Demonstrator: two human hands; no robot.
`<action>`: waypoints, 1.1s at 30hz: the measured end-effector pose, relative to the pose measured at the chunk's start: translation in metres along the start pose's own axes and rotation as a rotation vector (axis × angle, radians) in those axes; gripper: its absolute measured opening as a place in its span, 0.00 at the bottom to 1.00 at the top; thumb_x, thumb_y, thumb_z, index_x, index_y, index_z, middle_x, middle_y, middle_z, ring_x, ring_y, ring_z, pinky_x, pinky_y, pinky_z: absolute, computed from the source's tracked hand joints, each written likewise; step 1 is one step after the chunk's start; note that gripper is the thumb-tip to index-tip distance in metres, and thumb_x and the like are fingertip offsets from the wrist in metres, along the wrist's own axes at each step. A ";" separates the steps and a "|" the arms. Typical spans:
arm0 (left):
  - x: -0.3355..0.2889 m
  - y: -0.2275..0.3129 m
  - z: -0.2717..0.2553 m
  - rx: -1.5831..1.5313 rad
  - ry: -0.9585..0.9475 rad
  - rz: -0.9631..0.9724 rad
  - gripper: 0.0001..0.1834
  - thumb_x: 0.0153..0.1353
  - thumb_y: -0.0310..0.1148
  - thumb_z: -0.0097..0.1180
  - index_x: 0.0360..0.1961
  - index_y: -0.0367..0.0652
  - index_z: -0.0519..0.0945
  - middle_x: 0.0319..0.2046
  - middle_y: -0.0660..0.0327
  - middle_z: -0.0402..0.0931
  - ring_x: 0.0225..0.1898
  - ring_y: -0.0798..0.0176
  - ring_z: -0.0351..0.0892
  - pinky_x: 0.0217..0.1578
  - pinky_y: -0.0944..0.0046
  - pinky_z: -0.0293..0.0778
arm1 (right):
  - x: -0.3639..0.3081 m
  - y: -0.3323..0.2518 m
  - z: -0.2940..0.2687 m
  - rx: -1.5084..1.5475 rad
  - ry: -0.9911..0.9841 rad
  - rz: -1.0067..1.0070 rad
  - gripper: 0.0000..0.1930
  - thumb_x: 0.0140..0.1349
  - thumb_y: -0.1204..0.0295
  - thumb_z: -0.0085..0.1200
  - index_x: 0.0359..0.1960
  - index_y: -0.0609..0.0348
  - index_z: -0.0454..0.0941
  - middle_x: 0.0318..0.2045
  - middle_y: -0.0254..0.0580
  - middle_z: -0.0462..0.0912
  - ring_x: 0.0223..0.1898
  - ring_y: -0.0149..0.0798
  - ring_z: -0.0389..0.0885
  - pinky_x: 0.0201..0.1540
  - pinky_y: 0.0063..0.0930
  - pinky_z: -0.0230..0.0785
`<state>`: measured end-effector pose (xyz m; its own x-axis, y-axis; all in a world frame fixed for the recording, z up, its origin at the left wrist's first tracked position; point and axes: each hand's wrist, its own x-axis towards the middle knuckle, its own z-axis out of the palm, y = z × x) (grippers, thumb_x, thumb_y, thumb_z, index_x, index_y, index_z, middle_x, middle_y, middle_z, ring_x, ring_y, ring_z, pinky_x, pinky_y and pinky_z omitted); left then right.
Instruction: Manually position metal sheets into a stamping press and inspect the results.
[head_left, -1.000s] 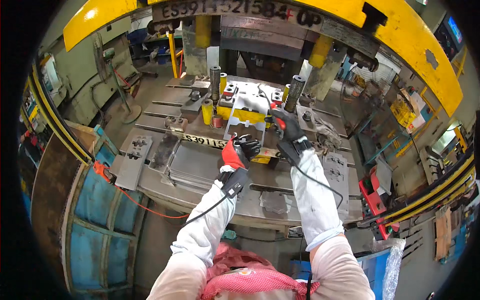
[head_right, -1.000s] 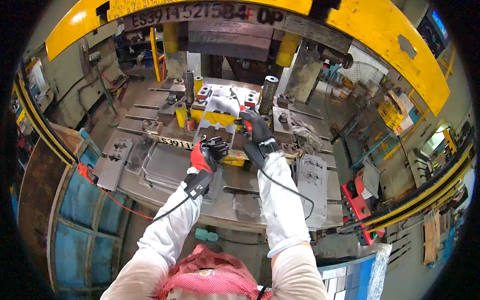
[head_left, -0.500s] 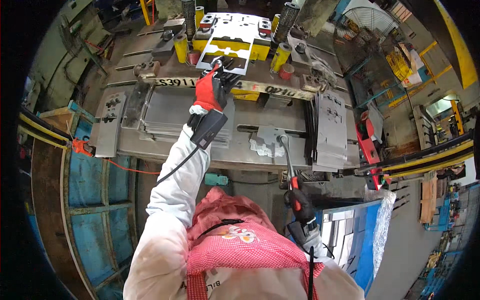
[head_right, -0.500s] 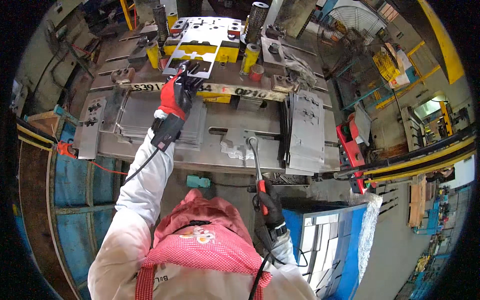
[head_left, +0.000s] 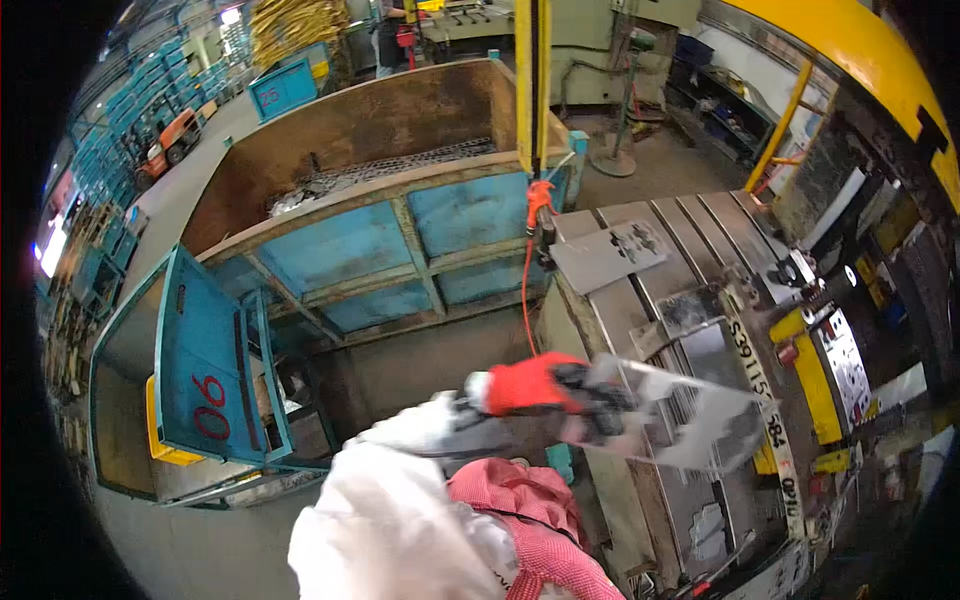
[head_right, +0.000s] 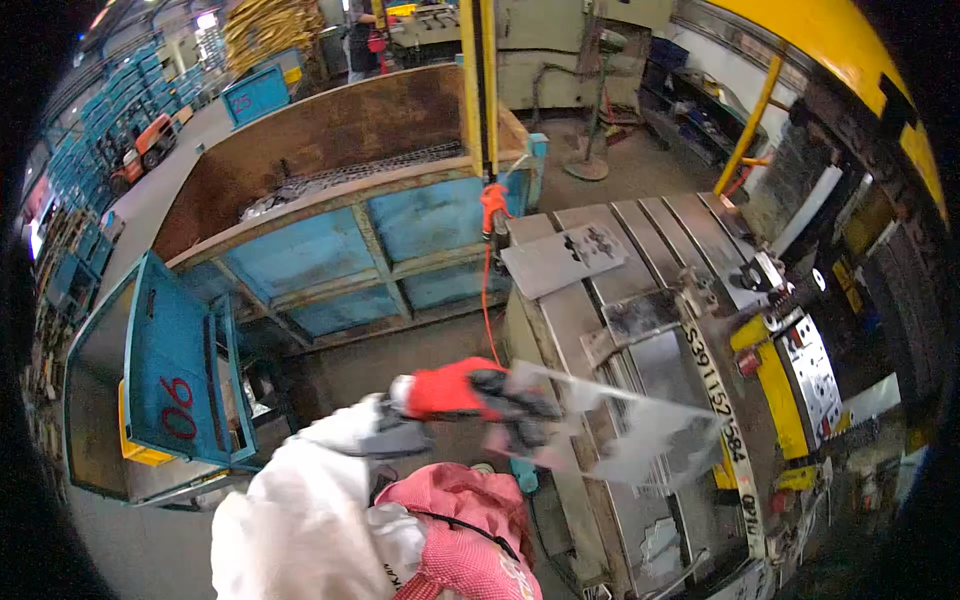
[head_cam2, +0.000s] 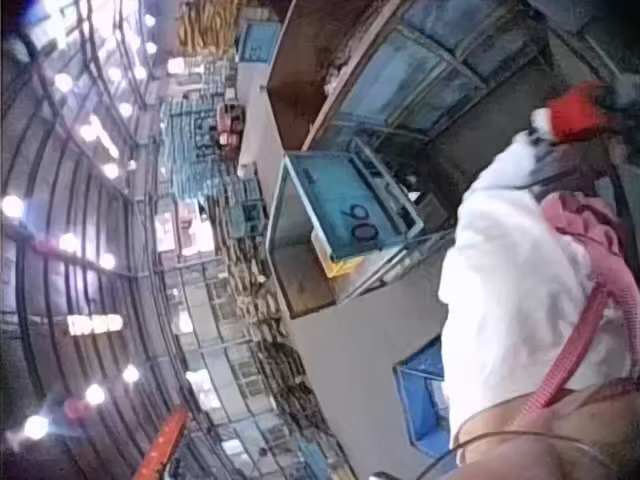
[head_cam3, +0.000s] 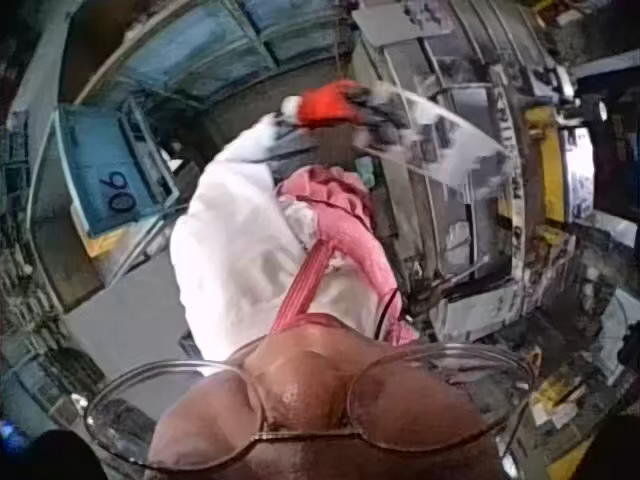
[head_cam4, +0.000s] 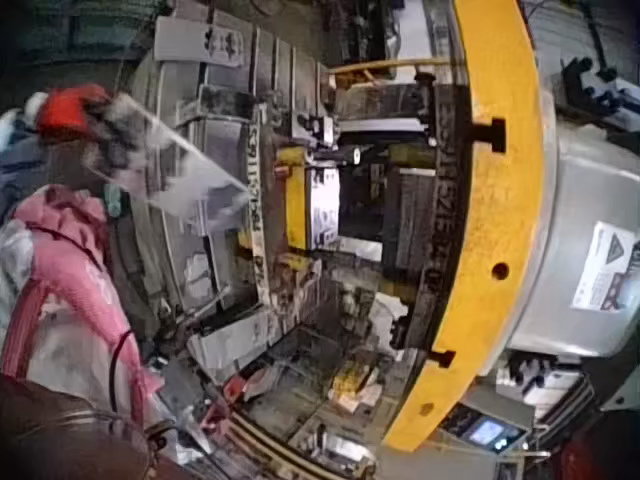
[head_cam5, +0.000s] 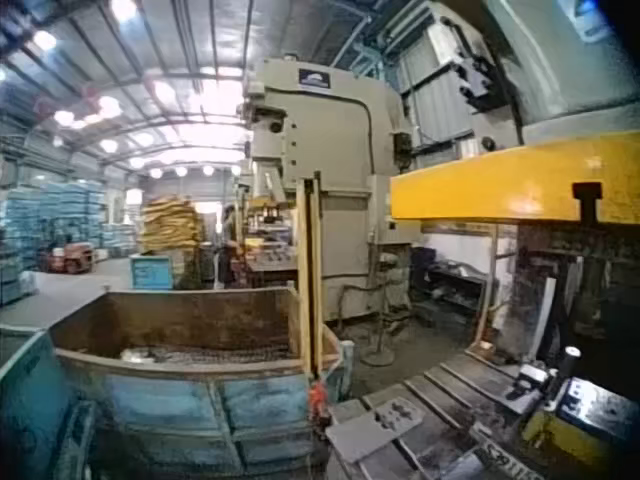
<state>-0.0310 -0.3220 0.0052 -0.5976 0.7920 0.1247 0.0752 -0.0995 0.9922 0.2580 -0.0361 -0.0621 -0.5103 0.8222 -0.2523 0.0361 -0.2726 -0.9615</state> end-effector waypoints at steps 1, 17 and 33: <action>-0.020 0.054 -0.019 0.238 0.038 -0.340 0.25 0.44 0.33 0.65 0.45 0.40 0.75 0.40 0.60 0.75 0.43 0.67 0.71 0.46 0.65 0.67 | 0.004 0.000 0.002 -0.003 0.015 -0.007 0.26 0.56 0.61 0.49 0.55 0.58 0.60 0.27 0.36 0.72 0.20 0.26 0.68 0.19 0.19 0.60; -0.015 -0.025 -0.397 0.705 1.046 0.112 0.17 0.54 0.48 0.52 0.32 0.43 0.77 0.25 0.57 0.76 0.27 0.60 0.75 0.29 0.65 0.70 | -0.059 -0.010 -0.044 0.155 0.070 -0.062 0.25 0.55 0.59 0.50 0.52 0.57 0.62 0.27 0.36 0.73 0.19 0.28 0.70 0.17 0.19 0.62; 0.033 -0.122 0.115 -0.055 0.127 -0.303 0.18 0.57 0.35 0.53 0.47 0.38 0.74 0.37 0.62 0.77 0.35 0.73 0.72 0.37 0.70 0.69 | 0.011 -0.053 -0.013 -0.056 -0.155 -0.108 0.29 0.53 0.61 0.49 0.56 0.63 0.60 0.31 0.37 0.74 0.22 0.25 0.70 0.23 0.17 0.63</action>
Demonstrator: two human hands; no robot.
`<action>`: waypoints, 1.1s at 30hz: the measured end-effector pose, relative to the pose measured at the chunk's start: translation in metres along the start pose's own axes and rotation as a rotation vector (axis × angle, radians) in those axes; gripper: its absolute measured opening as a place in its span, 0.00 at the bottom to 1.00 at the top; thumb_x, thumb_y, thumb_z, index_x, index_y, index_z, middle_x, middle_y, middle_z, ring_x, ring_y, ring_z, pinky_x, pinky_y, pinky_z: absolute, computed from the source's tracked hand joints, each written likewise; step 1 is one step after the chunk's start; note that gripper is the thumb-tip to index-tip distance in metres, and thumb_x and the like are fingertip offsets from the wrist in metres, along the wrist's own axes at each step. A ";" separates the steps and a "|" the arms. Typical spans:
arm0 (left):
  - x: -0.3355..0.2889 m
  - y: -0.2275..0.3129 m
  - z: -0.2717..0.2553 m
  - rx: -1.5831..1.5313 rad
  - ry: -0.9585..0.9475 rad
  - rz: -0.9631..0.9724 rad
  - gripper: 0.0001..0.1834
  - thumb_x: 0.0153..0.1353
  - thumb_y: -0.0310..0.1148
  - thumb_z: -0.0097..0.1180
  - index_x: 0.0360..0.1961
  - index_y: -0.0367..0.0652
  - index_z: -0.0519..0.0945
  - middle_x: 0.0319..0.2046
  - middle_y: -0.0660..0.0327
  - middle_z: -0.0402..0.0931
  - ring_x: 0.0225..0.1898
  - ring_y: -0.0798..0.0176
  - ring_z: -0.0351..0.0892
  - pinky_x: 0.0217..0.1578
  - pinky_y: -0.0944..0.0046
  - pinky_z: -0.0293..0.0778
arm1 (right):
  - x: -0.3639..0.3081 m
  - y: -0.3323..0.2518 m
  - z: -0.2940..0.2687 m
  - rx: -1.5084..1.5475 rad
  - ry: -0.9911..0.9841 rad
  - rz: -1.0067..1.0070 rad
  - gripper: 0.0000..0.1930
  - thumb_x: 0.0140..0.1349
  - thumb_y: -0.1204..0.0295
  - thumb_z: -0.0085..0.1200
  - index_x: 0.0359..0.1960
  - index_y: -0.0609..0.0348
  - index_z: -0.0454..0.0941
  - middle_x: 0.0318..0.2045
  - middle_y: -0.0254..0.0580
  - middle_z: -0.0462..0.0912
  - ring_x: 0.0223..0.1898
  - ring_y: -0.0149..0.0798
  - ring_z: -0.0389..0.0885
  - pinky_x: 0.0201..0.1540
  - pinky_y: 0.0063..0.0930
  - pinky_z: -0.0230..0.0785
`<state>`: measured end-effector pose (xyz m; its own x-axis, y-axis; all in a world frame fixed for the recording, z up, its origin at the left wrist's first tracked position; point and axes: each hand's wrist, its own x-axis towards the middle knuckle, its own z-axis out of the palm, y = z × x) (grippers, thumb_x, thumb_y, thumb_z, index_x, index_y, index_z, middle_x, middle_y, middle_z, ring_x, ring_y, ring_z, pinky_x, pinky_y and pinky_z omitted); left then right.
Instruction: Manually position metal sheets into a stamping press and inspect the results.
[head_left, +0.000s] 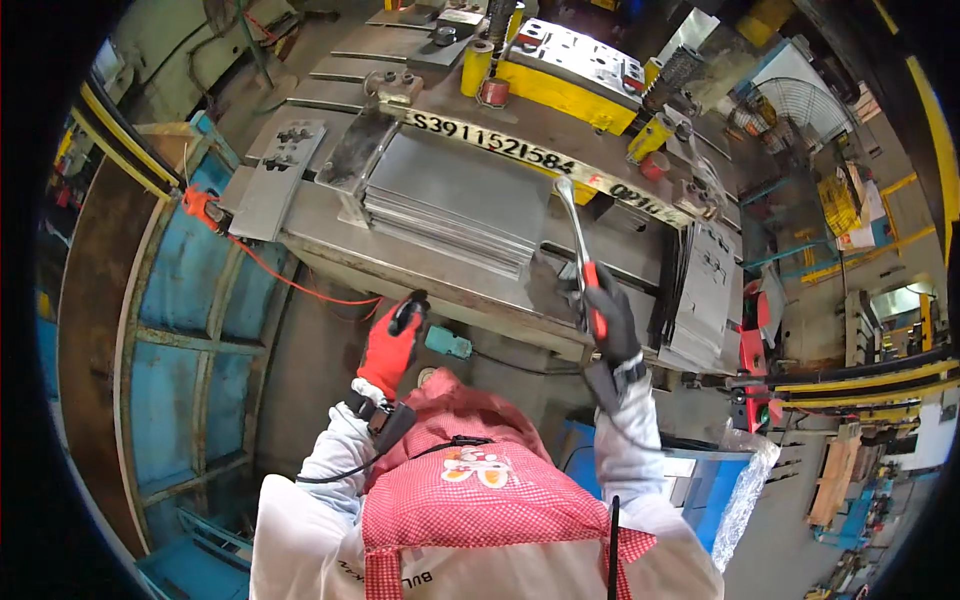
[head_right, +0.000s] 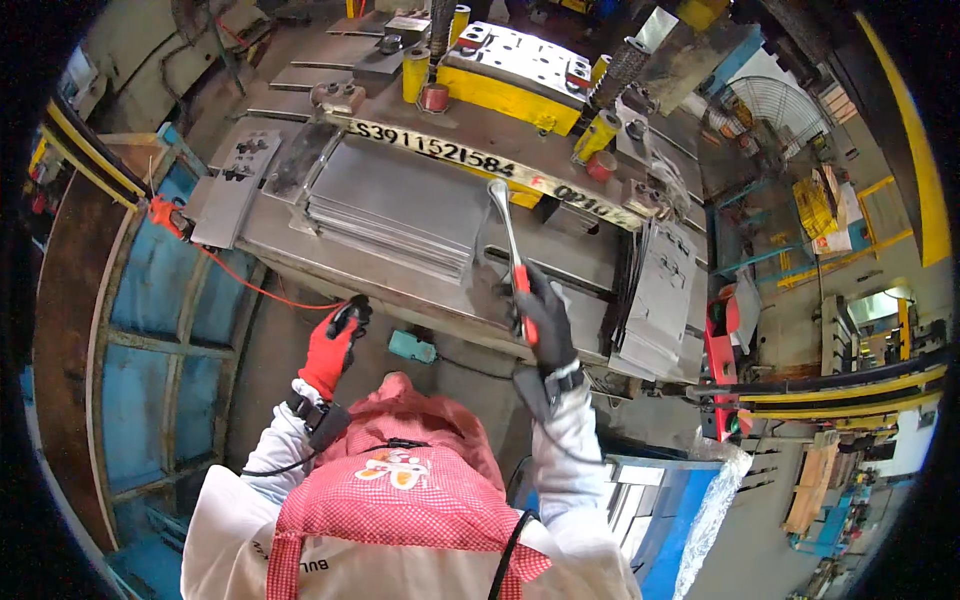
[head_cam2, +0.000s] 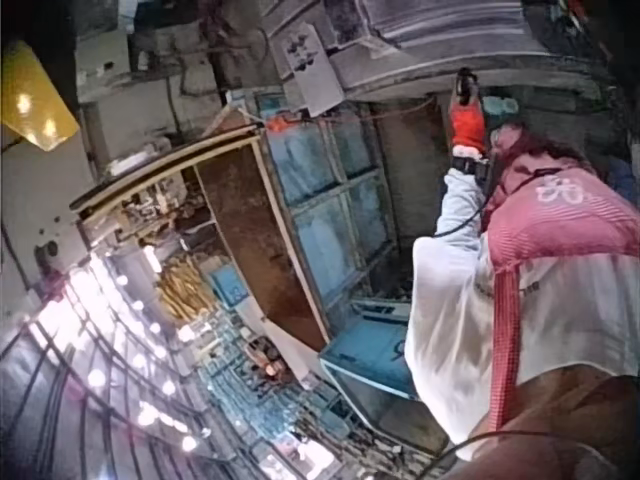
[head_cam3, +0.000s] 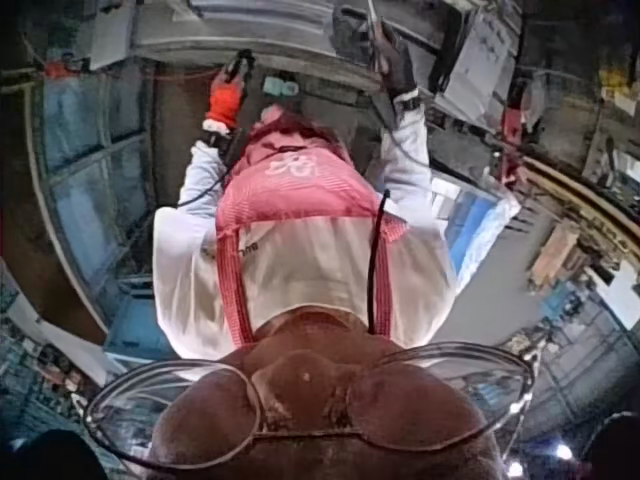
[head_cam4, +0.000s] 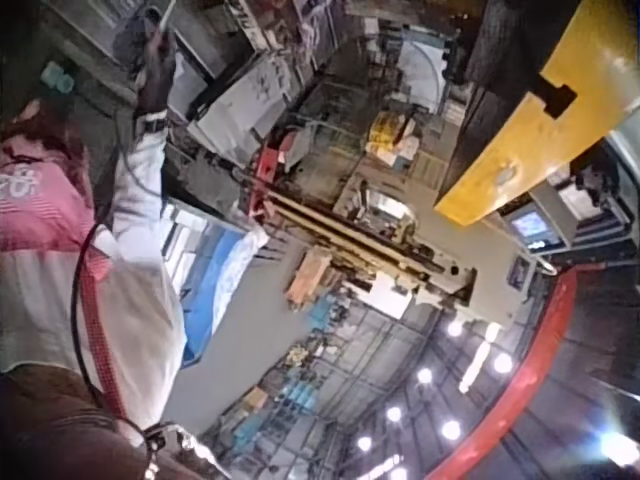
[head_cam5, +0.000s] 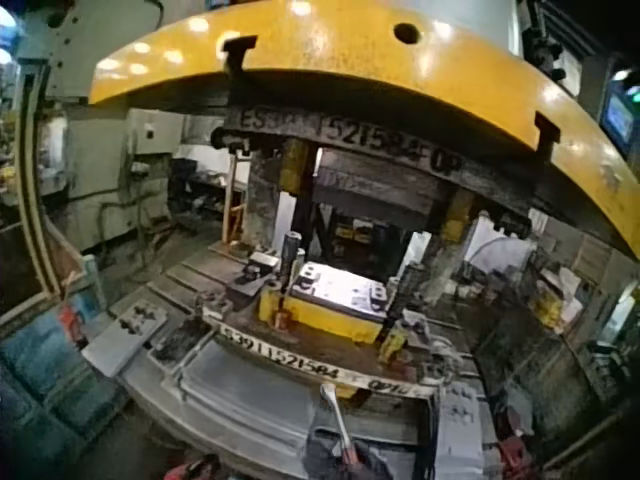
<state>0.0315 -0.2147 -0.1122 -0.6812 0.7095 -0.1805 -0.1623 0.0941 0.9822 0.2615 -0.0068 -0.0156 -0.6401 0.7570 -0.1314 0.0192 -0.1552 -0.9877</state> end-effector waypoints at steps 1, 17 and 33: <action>-0.002 0.003 0.004 0.019 -0.041 0.057 0.18 0.57 0.34 0.53 0.48 0.38 0.73 0.38 0.62 0.77 0.35 0.73 0.72 0.37 0.71 0.69 | 0.018 -0.003 -0.011 0.034 -0.054 0.049 0.29 0.54 0.61 0.49 0.56 0.64 0.60 0.33 0.37 0.75 0.24 0.24 0.71 0.25 0.17 0.64; 0.005 0.059 0.086 -0.476 -0.377 0.036 0.20 0.59 0.32 0.45 0.53 0.40 0.66 0.44 0.54 0.71 0.41 0.55 0.75 0.41 0.58 0.73 | -0.120 -0.032 0.015 0.084 -0.015 0.266 0.34 0.51 0.70 0.51 0.62 0.59 0.53 0.37 0.39 0.73 0.24 0.26 0.68 0.26 0.20 0.64; 0.234 0.167 0.162 0.151 -0.738 1.173 0.14 0.52 0.31 0.48 0.39 0.34 0.76 0.37 0.53 0.77 0.40 0.60 0.76 0.43 0.63 0.70 | -0.044 -0.058 -0.004 0.217 0.113 -0.113 0.31 0.49 0.56 0.52 0.51 0.65 0.62 0.35 0.49 0.76 0.18 0.25 0.70 0.18 0.17 0.63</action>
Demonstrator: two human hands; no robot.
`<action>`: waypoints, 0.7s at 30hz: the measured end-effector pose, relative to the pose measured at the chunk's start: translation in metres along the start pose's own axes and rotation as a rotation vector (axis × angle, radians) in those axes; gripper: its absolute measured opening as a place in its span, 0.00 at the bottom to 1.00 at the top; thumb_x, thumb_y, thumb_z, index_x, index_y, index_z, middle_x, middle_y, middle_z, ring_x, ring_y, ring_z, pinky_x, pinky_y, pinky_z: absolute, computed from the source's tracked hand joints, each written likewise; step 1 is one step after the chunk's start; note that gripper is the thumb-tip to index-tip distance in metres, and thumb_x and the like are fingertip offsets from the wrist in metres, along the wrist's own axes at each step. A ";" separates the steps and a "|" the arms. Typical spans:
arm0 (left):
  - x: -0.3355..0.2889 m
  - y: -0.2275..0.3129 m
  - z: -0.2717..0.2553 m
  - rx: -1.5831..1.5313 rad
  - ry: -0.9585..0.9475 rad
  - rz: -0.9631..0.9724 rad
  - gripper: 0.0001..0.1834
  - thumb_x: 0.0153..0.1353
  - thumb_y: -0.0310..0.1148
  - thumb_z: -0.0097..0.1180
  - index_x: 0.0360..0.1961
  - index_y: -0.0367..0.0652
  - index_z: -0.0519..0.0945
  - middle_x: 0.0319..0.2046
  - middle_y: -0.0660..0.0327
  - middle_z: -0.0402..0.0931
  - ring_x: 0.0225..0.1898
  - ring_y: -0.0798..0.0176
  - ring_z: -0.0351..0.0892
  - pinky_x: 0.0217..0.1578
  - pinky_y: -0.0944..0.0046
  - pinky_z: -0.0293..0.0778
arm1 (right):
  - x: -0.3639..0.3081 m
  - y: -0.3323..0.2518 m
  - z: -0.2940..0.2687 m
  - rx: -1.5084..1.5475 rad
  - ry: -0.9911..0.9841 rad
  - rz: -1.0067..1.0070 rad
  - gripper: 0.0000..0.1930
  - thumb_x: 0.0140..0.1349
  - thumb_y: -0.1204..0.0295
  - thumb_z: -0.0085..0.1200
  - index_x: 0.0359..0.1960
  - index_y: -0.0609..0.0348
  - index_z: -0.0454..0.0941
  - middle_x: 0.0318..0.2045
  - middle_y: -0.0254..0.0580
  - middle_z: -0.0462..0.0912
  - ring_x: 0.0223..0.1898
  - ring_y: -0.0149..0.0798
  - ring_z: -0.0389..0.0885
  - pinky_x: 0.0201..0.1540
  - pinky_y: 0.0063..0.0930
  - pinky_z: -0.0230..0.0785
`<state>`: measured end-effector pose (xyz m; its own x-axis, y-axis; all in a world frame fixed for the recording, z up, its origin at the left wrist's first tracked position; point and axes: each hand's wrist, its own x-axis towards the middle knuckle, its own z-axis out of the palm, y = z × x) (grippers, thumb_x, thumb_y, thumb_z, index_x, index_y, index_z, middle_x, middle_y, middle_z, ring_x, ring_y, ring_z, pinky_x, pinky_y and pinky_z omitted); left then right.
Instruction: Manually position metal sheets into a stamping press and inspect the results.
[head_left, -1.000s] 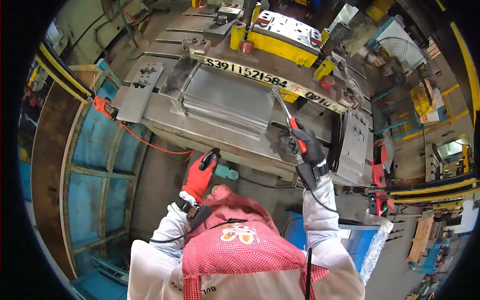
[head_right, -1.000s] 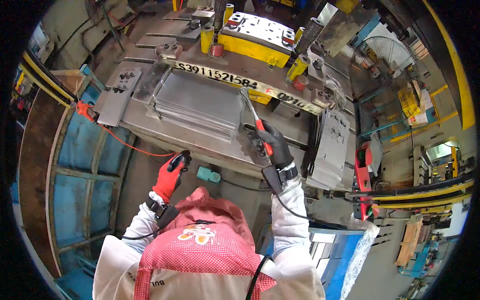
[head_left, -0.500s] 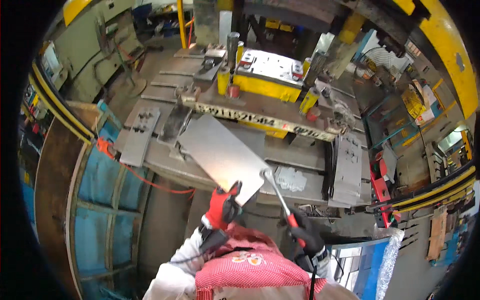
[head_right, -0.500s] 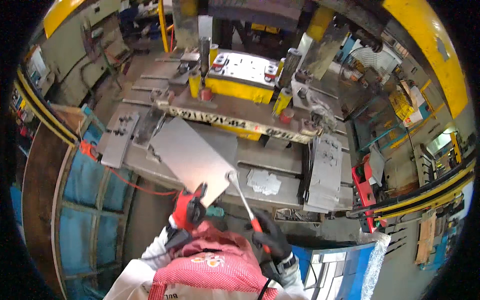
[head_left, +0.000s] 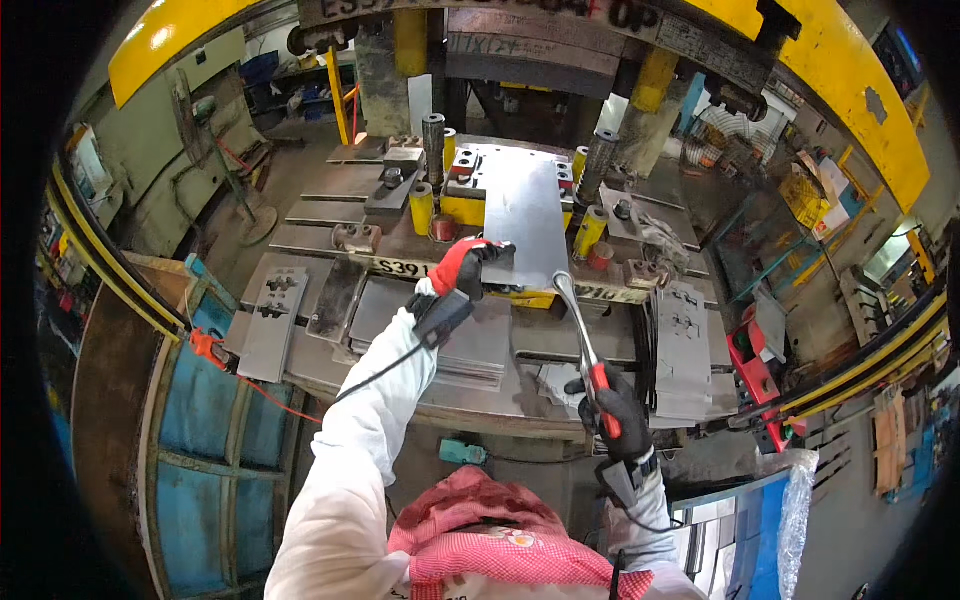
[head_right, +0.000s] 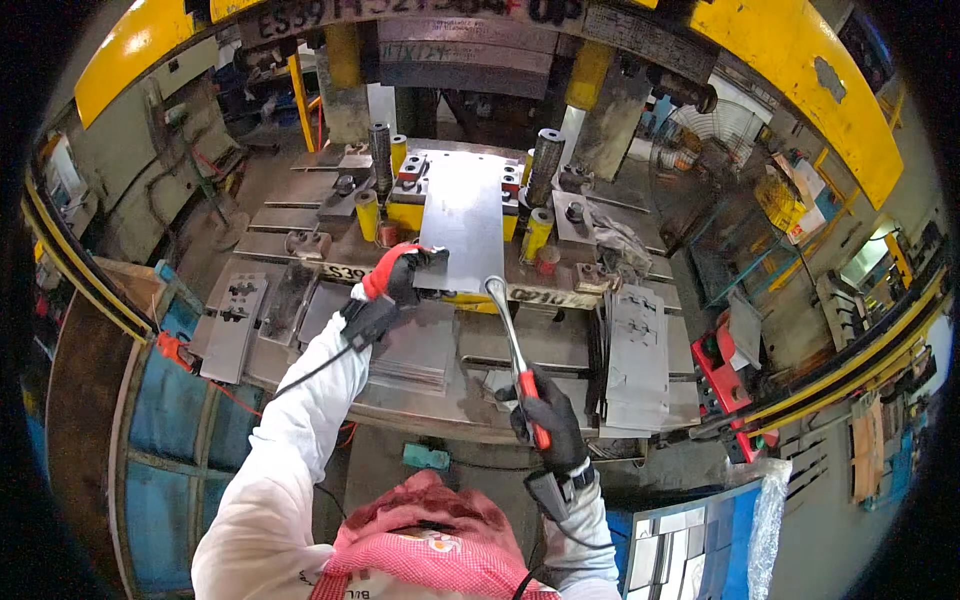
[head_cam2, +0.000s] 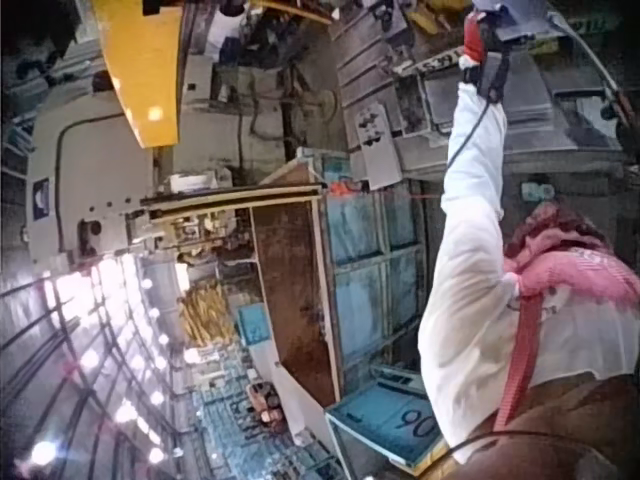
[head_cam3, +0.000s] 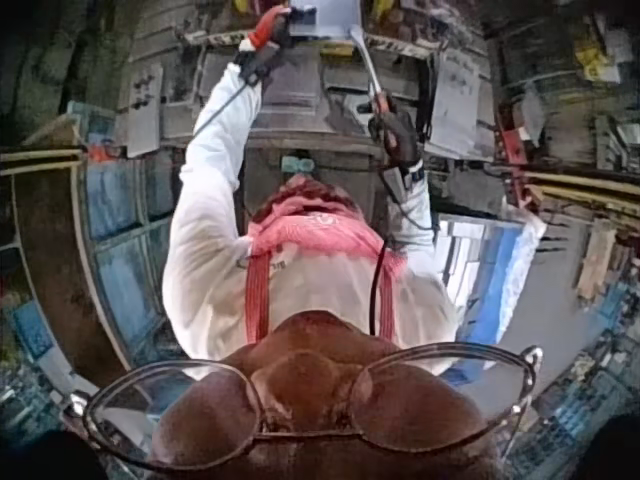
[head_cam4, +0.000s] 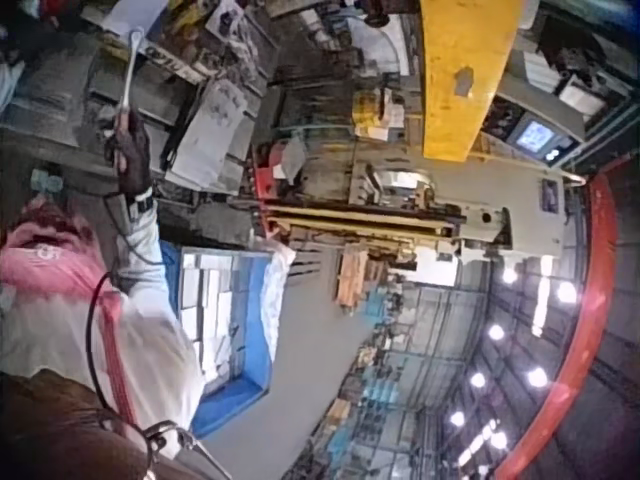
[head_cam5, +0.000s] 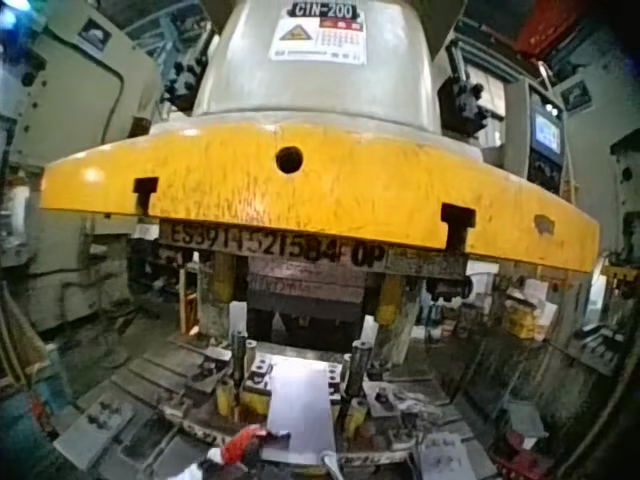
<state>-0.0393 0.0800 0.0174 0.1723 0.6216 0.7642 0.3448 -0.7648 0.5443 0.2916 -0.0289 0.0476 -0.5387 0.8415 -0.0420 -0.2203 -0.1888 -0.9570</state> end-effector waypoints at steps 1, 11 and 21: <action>0.005 -0.003 0.013 -0.417 0.165 -0.372 0.14 0.53 0.31 0.47 0.39 0.36 0.76 0.37 0.56 0.77 0.39 0.61 0.76 0.43 0.63 0.70 | 0.011 -0.001 -0.007 -0.017 -0.038 0.004 0.33 0.50 0.57 0.51 0.54 0.65 0.59 0.35 0.47 0.76 0.18 0.25 0.69 0.19 0.16 0.62; -0.004 -0.031 0.020 -0.974 0.450 -0.751 0.20 0.61 0.41 0.45 0.50 0.40 0.71 0.43 0.58 0.75 0.40 0.63 0.76 0.42 0.61 0.74 | 0.033 -0.014 0.002 -0.012 0.008 0.024 0.28 0.52 0.60 0.49 0.51 0.66 0.62 0.34 0.46 0.76 0.17 0.26 0.69 0.18 0.18 0.61; -0.006 0.054 0.067 -1.091 0.442 -0.845 0.27 0.59 0.53 0.44 0.46 0.39 0.72 0.33 0.52 0.78 0.28 0.61 0.78 0.30 0.65 0.76 | 0.045 -0.014 0.019 -0.001 -0.089 0.103 0.29 0.55 0.60 0.48 0.56 0.63 0.61 0.28 0.31 0.69 0.21 0.23 0.69 0.21 0.16 0.61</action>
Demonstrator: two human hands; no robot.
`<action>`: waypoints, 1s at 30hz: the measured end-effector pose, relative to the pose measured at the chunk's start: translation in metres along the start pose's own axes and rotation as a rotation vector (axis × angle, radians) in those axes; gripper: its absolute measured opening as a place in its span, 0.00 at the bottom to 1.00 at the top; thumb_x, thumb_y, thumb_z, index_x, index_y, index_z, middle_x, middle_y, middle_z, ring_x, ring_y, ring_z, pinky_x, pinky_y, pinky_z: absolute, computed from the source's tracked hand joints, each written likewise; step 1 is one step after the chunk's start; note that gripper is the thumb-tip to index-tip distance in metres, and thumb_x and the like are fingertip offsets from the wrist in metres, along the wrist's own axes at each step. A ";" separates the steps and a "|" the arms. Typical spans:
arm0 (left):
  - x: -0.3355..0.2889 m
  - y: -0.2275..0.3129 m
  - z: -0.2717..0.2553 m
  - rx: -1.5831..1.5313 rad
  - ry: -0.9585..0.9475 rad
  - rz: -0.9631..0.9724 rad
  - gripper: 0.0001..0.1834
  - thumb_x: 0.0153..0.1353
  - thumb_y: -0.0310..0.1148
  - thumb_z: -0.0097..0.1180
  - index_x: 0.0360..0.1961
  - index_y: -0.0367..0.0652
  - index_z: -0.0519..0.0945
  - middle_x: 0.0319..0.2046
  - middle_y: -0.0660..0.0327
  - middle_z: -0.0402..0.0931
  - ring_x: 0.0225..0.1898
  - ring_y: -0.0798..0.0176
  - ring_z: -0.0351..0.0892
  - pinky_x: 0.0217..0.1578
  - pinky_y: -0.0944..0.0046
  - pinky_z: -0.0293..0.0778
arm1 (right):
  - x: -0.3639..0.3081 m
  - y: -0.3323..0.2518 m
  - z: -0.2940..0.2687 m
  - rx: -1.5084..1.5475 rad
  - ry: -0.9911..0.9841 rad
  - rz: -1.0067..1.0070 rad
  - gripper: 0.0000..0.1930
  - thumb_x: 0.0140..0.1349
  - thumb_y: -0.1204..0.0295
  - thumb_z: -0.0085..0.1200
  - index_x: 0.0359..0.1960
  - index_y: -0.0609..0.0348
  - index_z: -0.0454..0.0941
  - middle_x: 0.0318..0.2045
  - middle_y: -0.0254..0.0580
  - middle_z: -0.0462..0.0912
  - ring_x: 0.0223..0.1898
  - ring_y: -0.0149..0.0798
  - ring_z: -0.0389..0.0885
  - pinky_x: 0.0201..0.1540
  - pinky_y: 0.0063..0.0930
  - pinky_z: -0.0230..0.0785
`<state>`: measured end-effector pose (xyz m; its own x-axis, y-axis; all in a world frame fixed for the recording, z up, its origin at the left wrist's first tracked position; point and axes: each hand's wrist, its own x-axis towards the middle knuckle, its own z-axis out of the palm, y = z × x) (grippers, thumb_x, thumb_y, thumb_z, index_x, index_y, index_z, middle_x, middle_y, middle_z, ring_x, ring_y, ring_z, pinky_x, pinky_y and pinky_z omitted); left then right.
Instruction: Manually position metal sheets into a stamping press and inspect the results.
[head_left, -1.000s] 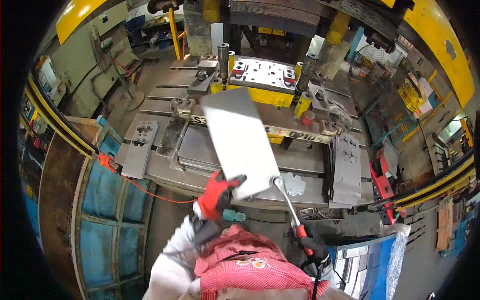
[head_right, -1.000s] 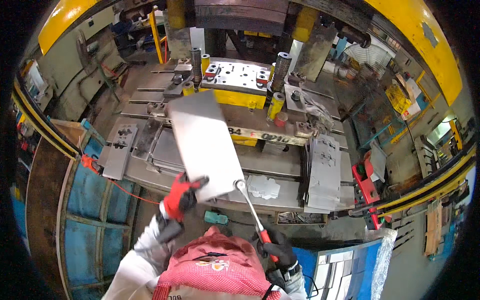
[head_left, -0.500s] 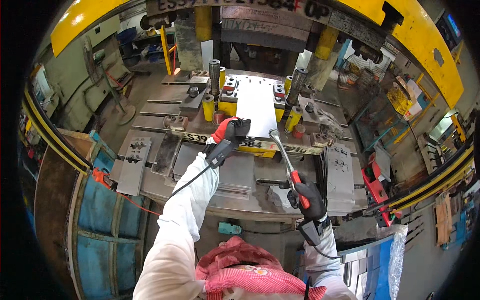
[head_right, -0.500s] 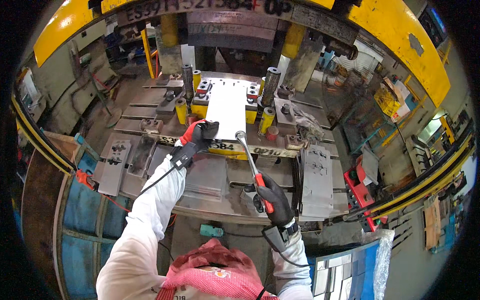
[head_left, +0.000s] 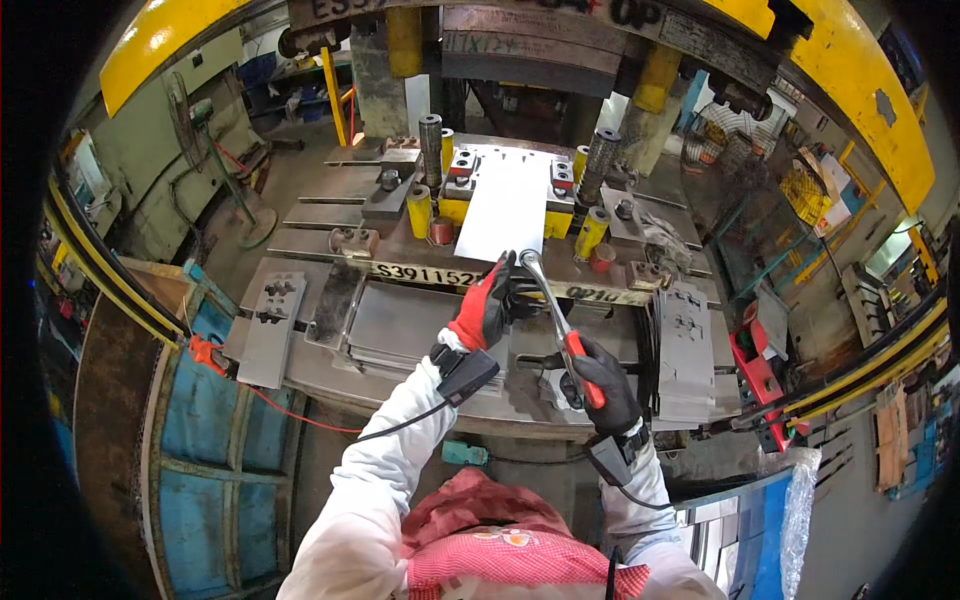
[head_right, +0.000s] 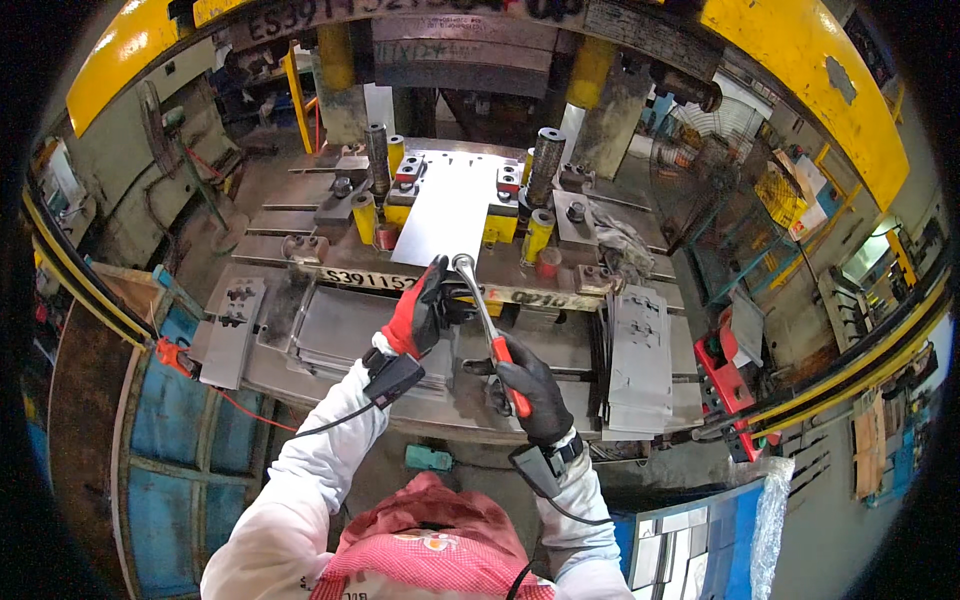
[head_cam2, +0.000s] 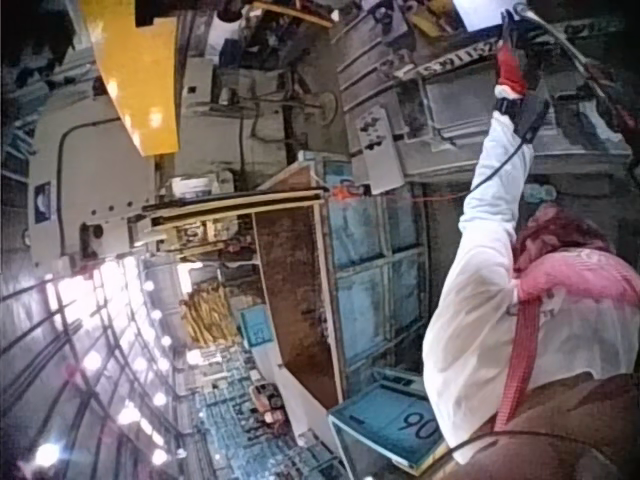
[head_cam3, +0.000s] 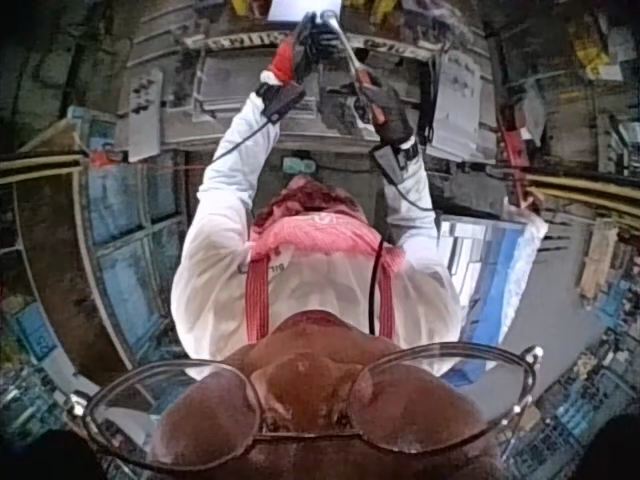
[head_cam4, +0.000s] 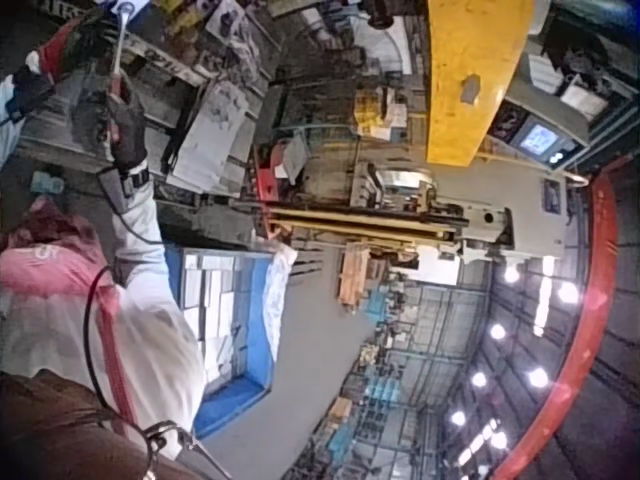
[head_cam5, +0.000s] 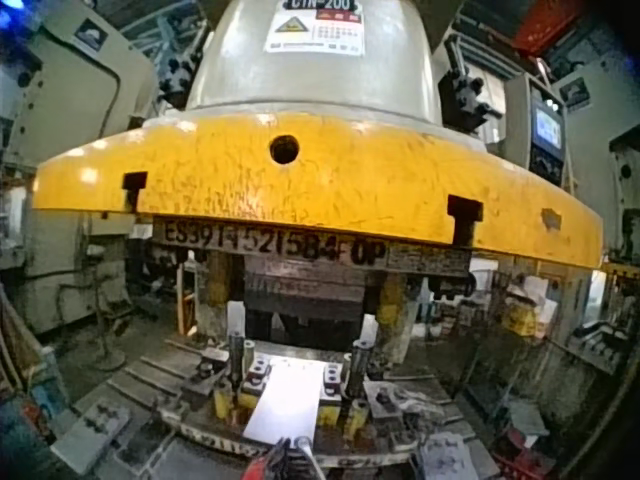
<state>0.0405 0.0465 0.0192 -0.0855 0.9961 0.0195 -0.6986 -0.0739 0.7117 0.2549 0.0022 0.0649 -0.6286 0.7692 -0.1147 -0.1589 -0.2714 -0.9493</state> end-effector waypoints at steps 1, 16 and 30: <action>0.005 0.003 0.001 -0.033 0.042 -0.023 0.26 0.59 0.53 0.44 0.45 0.39 0.72 0.30 0.54 0.78 0.26 0.62 0.78 0.27 0.65 0.75 | 0.000 -0.001 -0.001 -0.015 0.004 -0.008 0.29 0.55 0.61 0.48 0.56 0.63 0.60 0.28 0.31 0.69 0.21 0.23 0.69 0.21 0.16 0.61; 0.023 0.013 -0.001 -0.075 0.081 0.174 0.21 0.63 0.45 0.41 0.43 0.36 0.72 0.30 0.53 0.77 0.26 0.59 0.79 0.28 0.64 0.77 | 0.006 -0.007 -0.021 -0.009 -0.023 -0.015 0.26 0.52 0.63 0.49 0.51 0.64 0.63 0.25 0.35 0.70 0.16 0.24 0.65 0.16 0.16 0.56; 0.035 0.008 -0.007 -0.178 0.057 0.134 0.21 0.62 0.41 0.41 0.48 0.35 0.68 0.33 0.52 0.77 0.25 0.56 0.79 0.24 0.63 0.77 | -0.142 0.093 -0.052 0.253 0.149 0.076 0.22 0.54 0.61 0.50 0.46 0.62 0.65 0.28 0.38 0.72 0.19 0.30 0.68 0.19 0.21 0.60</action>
<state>0.0269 0.0803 0.0206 -0.2220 0.9730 0.0623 -0.7923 -0.2173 0.5701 0.3690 -0.1019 -0.0227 -0.5301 0.8126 -0.2425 -0.3122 -0.4529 -0.8351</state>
